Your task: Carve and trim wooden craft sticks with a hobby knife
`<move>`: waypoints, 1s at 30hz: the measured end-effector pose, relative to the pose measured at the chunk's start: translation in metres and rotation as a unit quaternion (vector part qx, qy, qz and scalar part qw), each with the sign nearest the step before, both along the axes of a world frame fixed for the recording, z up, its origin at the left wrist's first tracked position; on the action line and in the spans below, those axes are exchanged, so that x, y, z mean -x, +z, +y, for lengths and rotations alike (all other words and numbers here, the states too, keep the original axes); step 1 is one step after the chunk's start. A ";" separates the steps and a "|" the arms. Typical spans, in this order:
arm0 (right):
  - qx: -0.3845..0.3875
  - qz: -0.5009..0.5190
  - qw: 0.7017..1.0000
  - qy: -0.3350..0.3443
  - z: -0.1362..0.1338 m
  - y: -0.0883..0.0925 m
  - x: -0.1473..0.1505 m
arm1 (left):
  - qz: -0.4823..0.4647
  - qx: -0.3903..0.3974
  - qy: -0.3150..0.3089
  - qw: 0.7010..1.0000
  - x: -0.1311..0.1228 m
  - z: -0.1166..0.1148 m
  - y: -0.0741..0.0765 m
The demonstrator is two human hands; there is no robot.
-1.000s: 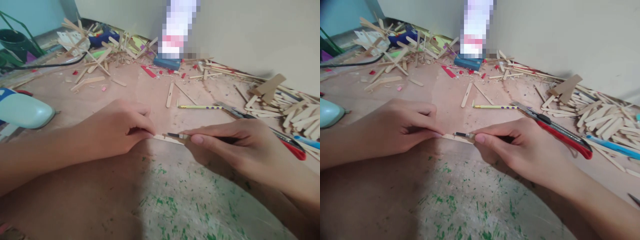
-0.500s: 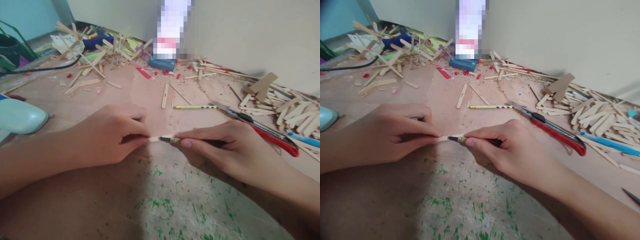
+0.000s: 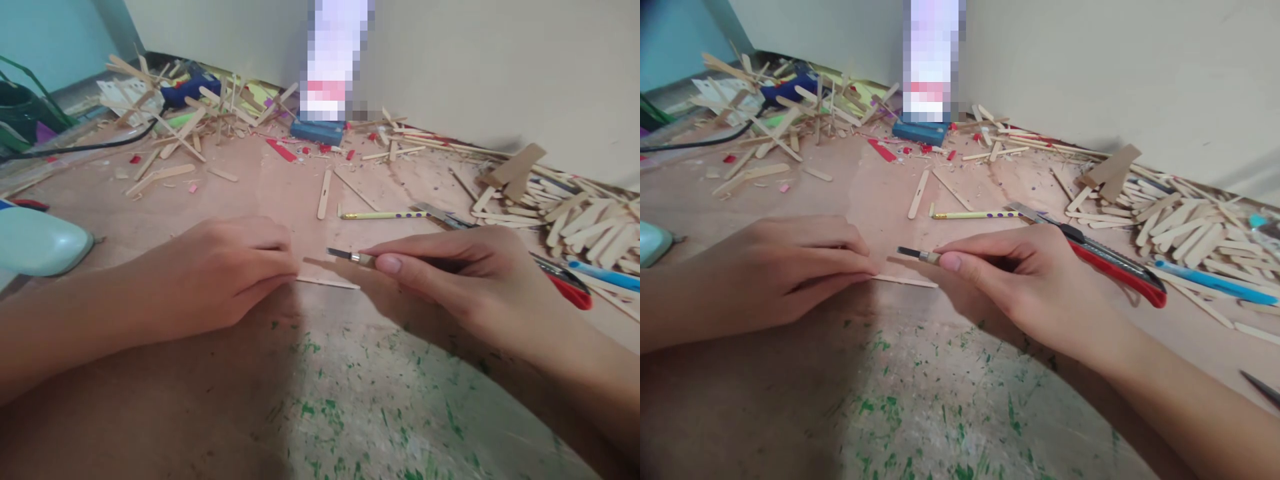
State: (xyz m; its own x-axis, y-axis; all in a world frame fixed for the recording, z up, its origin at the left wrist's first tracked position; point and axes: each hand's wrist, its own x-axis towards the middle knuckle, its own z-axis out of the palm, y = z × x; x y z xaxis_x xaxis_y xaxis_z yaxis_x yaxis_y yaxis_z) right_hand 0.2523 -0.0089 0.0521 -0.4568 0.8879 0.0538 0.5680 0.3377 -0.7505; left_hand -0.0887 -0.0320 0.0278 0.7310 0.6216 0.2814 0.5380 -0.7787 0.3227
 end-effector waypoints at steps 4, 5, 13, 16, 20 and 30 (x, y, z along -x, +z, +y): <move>0.022 0.038 0.999 -0.027 0.000 0.000 0.000 | -0.005 0.030 0.033 0.999 -0.002 0.003 0.002; 0.024 0.039 0.999 -0.029 0.000 0.000 0.000 | -0.005 0.031 0.043 0.999 -0.002 0.004 0.002; 0.040 0.005 0.999 0.012 -0.004 -0.001 -0.006 | -0.041 0.071 0.059 0.995 -0.001 0.002 -0.001; 0.071 -0.022 0.997 0.038 -0.010 0.001 -0.007 | -0.081 0.079 0.046 0.992 -0.002 0.001 -0.010; 0.088 -0.034 0.993 0.077 -0.014 0.005 -0.008 | -0.102 0.093 0.032 0.990 -0.004 -0.002 -0.013; -0.114 -0.073 0.983 0.124 -0.027 0.006 -0.006 | -0.081 0.117 0.040 0.989 -0.009 0.001 -0.002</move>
